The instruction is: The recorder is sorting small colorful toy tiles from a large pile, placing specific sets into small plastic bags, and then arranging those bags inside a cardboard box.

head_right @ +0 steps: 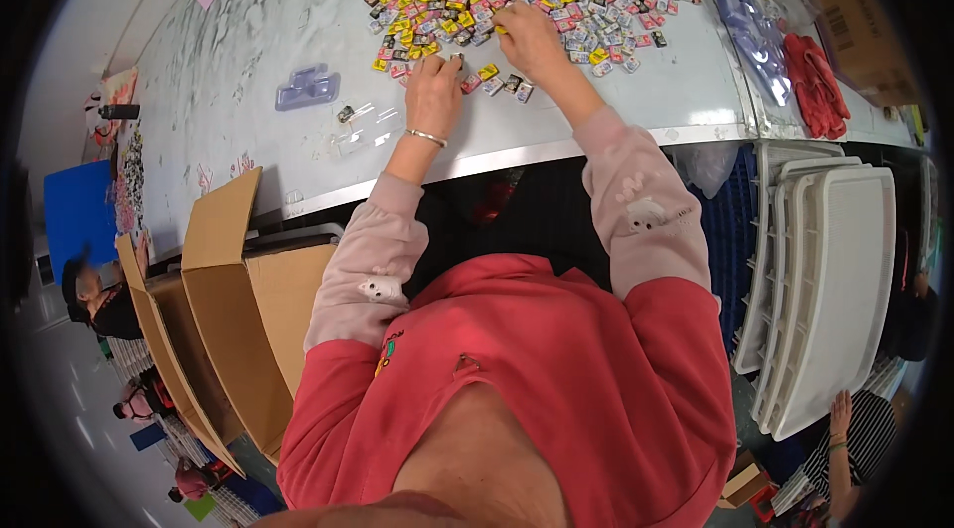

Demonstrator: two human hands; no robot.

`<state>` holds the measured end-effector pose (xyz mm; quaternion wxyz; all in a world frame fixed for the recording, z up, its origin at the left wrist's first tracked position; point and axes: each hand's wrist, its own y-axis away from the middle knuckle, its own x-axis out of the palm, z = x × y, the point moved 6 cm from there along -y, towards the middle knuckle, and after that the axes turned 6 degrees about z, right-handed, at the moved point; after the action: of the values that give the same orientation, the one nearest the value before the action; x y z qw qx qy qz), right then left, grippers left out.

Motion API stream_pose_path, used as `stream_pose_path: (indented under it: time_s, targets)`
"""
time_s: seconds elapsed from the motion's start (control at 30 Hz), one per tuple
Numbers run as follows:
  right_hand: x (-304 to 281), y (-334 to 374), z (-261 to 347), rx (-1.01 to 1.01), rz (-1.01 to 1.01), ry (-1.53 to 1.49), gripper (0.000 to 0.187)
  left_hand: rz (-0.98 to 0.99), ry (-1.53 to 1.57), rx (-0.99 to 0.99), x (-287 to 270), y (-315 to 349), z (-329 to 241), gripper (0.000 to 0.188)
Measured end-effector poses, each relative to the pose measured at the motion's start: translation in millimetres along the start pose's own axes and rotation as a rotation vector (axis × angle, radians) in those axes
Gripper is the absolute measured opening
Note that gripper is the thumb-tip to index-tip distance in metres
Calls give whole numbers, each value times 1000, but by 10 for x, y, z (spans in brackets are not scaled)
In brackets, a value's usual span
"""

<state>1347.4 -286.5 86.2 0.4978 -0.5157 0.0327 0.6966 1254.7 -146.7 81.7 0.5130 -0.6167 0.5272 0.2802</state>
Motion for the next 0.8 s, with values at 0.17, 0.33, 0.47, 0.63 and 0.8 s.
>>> stream_pose_path:
  time_s: [0.17,0.33,0.47,0.63,0.8]
  targets:
    - [-170,535,403,45,261,-367,21,28,115,34,-141,118,-42,23]
    - [96,861,818,-141,312,-211,25,64,209,163,-87,49,-10,24]
    - [-49,833,728,-118,215,-289,26,154,181,132,-47,130,55,28]
    - [-115,613,409,106,294,-209,25,46,363,37,-186,397,-7,32]
    - [4,439,551,-33,306,49,19,159,524,-45,-167,468,-233,37]
